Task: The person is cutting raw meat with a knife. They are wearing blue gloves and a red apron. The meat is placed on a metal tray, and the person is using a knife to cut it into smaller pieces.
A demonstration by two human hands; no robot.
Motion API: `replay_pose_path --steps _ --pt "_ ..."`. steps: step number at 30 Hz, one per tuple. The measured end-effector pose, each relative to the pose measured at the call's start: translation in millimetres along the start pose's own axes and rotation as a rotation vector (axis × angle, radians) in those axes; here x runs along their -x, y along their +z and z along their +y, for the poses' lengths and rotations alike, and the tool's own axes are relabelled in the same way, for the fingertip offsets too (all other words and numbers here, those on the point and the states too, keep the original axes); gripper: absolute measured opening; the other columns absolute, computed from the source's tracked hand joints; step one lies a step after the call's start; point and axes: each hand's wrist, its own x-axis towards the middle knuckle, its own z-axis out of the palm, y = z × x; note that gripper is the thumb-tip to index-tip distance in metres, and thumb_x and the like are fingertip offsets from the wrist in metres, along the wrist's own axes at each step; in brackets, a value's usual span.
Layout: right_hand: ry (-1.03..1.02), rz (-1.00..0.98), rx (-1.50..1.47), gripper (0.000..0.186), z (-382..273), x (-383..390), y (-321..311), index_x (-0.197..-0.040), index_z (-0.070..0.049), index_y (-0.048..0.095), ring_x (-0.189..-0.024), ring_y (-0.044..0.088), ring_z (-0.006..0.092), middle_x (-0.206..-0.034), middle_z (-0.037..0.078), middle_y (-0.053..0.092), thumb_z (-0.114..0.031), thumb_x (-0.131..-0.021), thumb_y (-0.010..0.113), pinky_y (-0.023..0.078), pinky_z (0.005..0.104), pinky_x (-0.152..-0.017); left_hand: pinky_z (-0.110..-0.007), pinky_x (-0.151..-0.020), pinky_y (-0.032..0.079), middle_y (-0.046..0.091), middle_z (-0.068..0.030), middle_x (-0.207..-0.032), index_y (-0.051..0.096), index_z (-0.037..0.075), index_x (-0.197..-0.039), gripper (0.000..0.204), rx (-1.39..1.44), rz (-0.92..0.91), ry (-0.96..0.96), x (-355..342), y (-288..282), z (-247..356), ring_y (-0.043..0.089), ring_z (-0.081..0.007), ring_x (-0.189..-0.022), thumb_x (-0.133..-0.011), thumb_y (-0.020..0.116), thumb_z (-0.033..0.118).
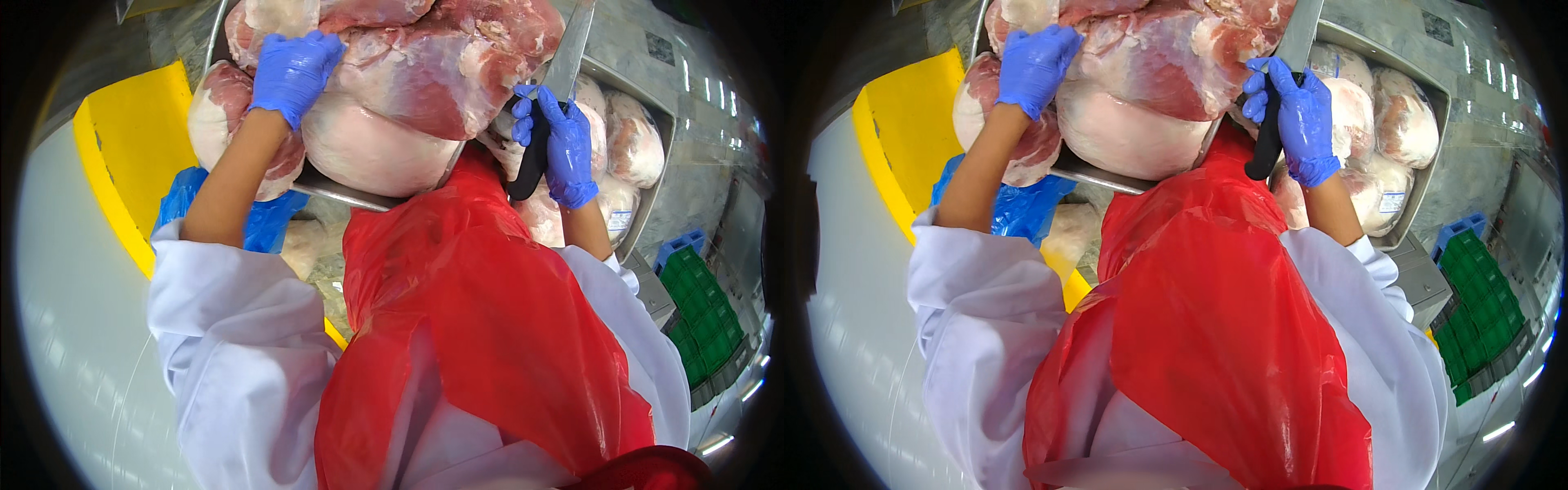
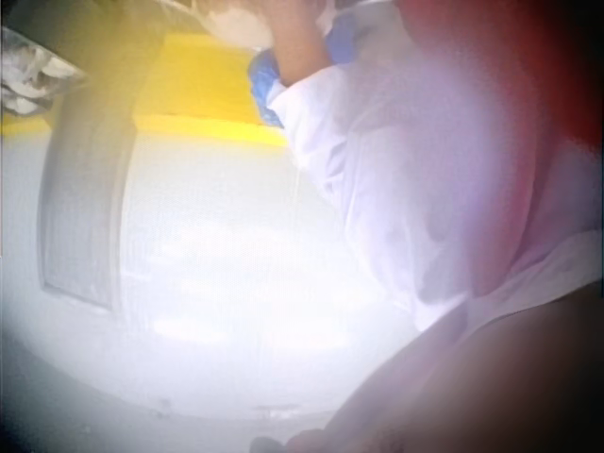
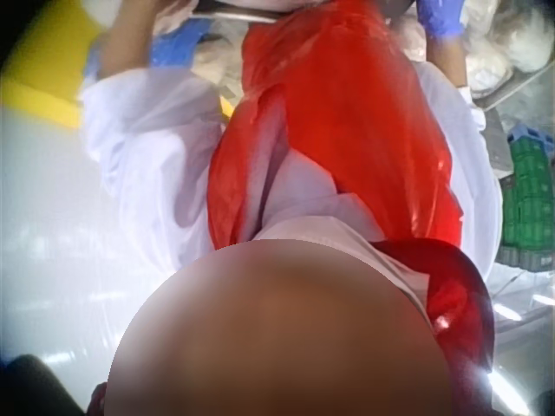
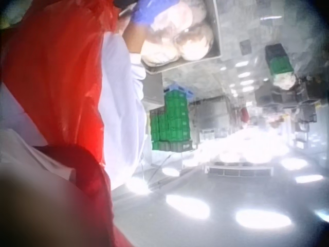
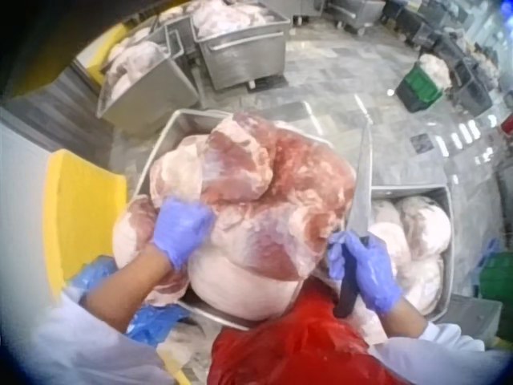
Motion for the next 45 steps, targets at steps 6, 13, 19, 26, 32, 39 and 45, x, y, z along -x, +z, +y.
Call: replay_pose_path --steps 6,13,19,26,32,39,45 --pt "0.013 -0.039 -0.033 0.032 6.5 -6.1 14.9 -0.115 0.004 0.068 -0.063 0.064 0.0145 -0.084 0.008 0.070 -0.024 -0.107 0.054 0.052 0.0271 -0.060 -0.046 -0.088 0.041 0.065 -0.0043 -0.108 0.071 0.025 -0.115 0.024 -0.048 0.255 -0.210 4.9 7.1 32.0 0.062 -0.0289 -0.101 -0.094 0.065 0.035" --pt "0.035 -0.076 0.047 0.038 10.2 -0.4 22.9 -0.119 0.007 0.066 -0.065 0.061 0.0135 -0.086 0.007 0.068 -0.027 -0.109 0.051 0.051 0.0269 -0.062 -0.048 -0.093 0.040 0.064 -0.0039 -0.116 0.069 0.027 -0.123 0.031 -0.176 0.187 -0.408 -5.3 13.9 64.1 0.060 -0.0275 -0.110 -0.093 0.062 0.029" --pt "0.048 -0.095 0.019 0.037 11.3 -0.6 20.8 -0.117 0.006 0.067 -0.062 0.062 0.0136 -0.084 0.007 0.069 -0.027 -0.108 0.053 0.051 0.0266 -0.059 -0.052 -0.094 0.042 0.060 -0.0175 -0.118 0.069 0.011 -0.112 0.029 -0.081 0.052 -0.380 -20.1 -14.4 67.1 0.058 -0.0349 -0.111 -0.089 0.053 0.020" --pt "0.022 -0.131 0.038 0.039 1.6 2.6 23.6 -0.118 0.007 0.066 -0.063 0.061 0.0132 -0.085 0.006 0.068 -0.028 -0.108 0.052 0.051 0.0266 -0.061 -0.049 -0.094 0.044 0.061 -0.0154 -0.114 0.069 0.011 -0.105 0.022 -0.115 -0.042 -0.234 -24.5 -14.5 45.4 0.060 -0.0334 -0.109 -0.091 0.054 0.019" --pt "-0.025 -0.158 0.027 0.037 -11.0 6.1 27.3 -0.117 0.006 0.068 -0.064 0.061 0.0131 -0.085 0.006 0.068 -0.026 -0.107 0.055 0.051 0.0261 -0.063 -0.046 -0.091 0.046 0.064 -0.0115 -0.111 0.071 0.016 -0.105 0.019 -0.177 -0.093 -0.062 -26.0 6.1 14.6 0.062 -0.0316 -0.106 -0.092 0.057 0.021" --pt "-0.021 -0.294 -0.099 0.029 -16.7 0.3 44.1 -0.109 0.004 0.069 -0.060 0.065 0.0170 -0.083 0.010 0.070 -0.022 -0.106 0.056 0.053 0.0284 -0.057 -0.040 -0.085 0.049 0.068 -0.0042 -0.102 0.075 0.023 -0.114 0.027 -0.002 0.225 -0.116 -3.6 28.5 -5.7 0.065 -0.0256 -0.098 -0.090 0.067 0.015" --pt "-0.036 -0.280 -0.049 0.028 -23.5 -5.0 42.5 -0.109 0.003 0.069 -0.061 0.065 0.0163 -0.082 0.009 0.070 -0.022 -0.106 0.056 0.053 0.0281 -0.058 -0.040 -0.090 0.052 0.065 -0.0109 -0.111 0.078 0.013 -0.109 0.027 0.645 0.505 -0.561 0.9 49.4 20.9 0.064 -0.0298 -0.099 -0.083 0.075 0.009"
